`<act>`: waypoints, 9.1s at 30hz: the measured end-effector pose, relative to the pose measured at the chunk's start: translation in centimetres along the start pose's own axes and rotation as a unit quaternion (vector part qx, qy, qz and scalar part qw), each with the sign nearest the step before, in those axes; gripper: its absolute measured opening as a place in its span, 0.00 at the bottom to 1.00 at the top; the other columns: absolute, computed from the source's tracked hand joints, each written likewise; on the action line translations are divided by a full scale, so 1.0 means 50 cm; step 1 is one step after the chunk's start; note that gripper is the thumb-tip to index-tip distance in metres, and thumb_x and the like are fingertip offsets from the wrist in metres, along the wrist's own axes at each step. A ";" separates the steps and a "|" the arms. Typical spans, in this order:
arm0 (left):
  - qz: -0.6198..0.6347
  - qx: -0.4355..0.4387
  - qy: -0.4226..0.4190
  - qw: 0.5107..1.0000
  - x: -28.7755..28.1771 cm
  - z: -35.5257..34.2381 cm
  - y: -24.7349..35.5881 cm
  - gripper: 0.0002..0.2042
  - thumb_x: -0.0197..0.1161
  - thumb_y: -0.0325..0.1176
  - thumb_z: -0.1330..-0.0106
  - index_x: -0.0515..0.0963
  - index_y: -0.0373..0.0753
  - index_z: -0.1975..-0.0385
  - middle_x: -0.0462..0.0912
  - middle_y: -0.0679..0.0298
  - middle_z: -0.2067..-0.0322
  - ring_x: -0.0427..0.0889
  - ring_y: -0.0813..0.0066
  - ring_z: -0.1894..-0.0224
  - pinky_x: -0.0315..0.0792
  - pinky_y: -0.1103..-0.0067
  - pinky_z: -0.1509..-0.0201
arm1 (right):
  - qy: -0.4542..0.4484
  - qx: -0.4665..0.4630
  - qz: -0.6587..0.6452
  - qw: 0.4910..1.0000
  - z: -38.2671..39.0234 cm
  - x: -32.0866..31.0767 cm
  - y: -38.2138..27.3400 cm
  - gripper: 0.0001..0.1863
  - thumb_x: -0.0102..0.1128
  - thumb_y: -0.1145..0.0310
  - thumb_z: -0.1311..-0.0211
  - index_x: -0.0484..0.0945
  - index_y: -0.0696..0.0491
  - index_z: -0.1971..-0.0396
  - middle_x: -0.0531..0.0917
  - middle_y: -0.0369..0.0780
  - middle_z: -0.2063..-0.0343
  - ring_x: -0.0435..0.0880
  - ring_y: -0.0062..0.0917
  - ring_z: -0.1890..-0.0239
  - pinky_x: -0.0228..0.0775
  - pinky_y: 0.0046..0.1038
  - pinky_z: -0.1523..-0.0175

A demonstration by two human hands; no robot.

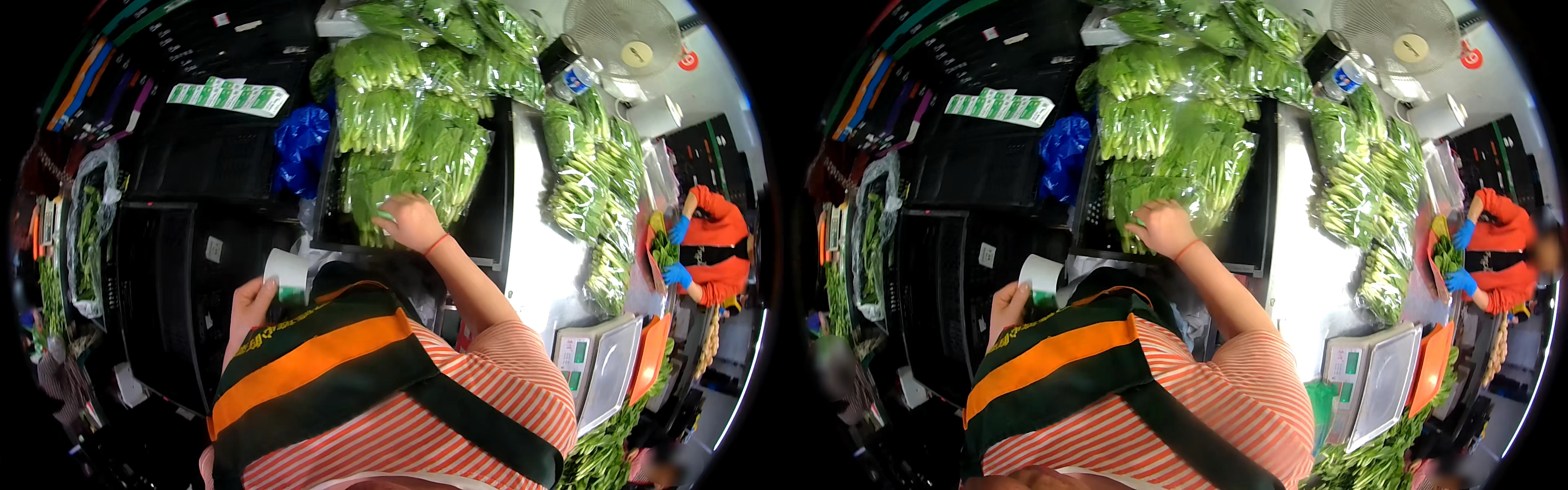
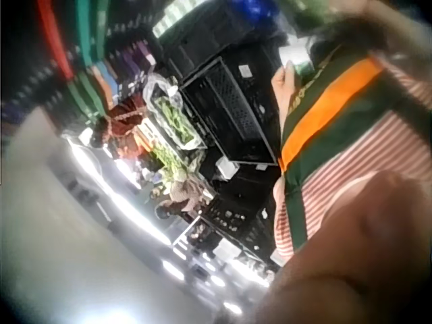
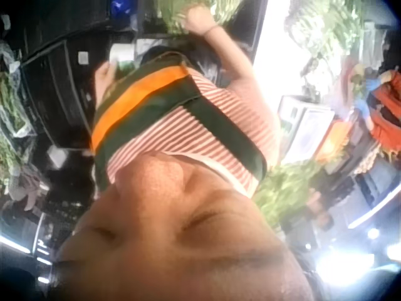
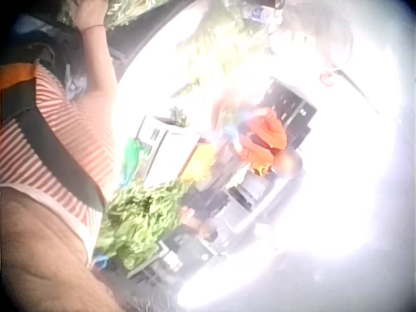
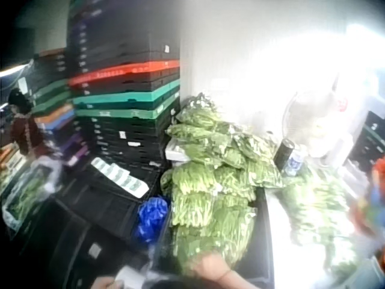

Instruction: The person applies printed labels to pre-packaged bundles of green leafy vegetables on a stainless steel table. They then place the labeled bundles into black plastic crates. Other workers are visible in the background performing similar tasks.

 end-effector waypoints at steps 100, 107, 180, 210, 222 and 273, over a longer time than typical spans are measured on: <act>0.179 -0.177 -0.018 0.968 -0.171 -0.107 -0.164 0.15 0.45 0.35 0.38 0.68 0.31 0.58 0.73 0.55 0.62 0.74 0.67 0.59 0.67 0.73 0.54 | 0.021 0.001 -0.248 0.968 -0.077 0.139 -0.357 0.09 0.62 0.74 0.59 0.74 0.54 0.74 0.75 0.38 0.72 0.76 0.34 0.67 0.70 0.29 0.65; 0.271 -0.218 -0.041 0.937 -0.053 -0.164 -0.078 0.17 0.42 0.37 0.37 0.67 0.32 0.55 0.72 0.56 0.58 0.73 0.62 0.56 0.65 0.67 0.51 | 0.110 -0.146 -0.232 0.955 -0.134 0.068 -0.295 0.07 0.62 0.74 0.59 0.72 0.54 0.79 0.74 0.38 0.77 0.75 0.29 0.72 0.69 0.26 0.71; 0.127 -0.099 -0.032 0.986 0.084 -0.071 -0.066 0.13 0.52 0.33 0.36 0.72 0.27 0.59 0.77 0.54 0.61 0.78 0.67 0.59 0.71 0.71 0.53 | 0.033 0.233 -0.424 0.875 0.030 -0.301 0.205 0.17 0.67 0.66 0.52 0.77 0.61 0.65 0.80 0.35 0.74 0.76 0.15 0.72 0.70 0.19 0.66; 0.140 0.047 0.005 0.989 0.210 -0.139 0.053 0.18 0.47 0.39 0.33 0.69 0.27 0.56 0.75 0.54 0.57 0.76 0.65 0.57 0.67 0.73 0.50 | 0.220 0.271 0.034 0.936 0.262 -0.291 0.245 0.29 0.67 0.69 0.61 0.71 0.50 0.53 0.74 0.44 0.57 0.73 0.40 0.57 0.68 0.33 0.54; -0.238 -0.181 -0.384 0.873 0.300 -0.075 -0.102 0.14 0.53 0.35 0.36 0.76 0.29 0.60 0.79 0.64 0.67 0.73 0.85 0.65 0.67 0.85 0.61 | 0.750 0.400 -0.397 0.347 0.695 -0.350 0.685 0.18 0.64 0.75 0.52 0.70 0.60 0.60 0.78 0.44 0.67 0.78 0.36 0.73 0.72 0.38 0.76; -0.417 -0.173 -0.326 0.831 0.468 -0.089 -0.047 0.10 0.52 0.28 0.39 0.74 0.28 0.62 0.78 0.60 0.64 0.74 0.79 0.61 0.66 0.82 0.58 | 0.327 0.673 0.386 0.539 0.925 -0.696 0.523 0.34 0.58 0.46 0.53 0.70 0.56 0.51 0.75 0.50 0.56 0.72 0.42 0.51 0.63 0.35 0.46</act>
Point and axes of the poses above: each hand's wrist, its own z-axis away from the middle knuckle, its own x-axis out of the palm, y = z × x, the point moved 8 cm from there along -z, towards the middle knuckle
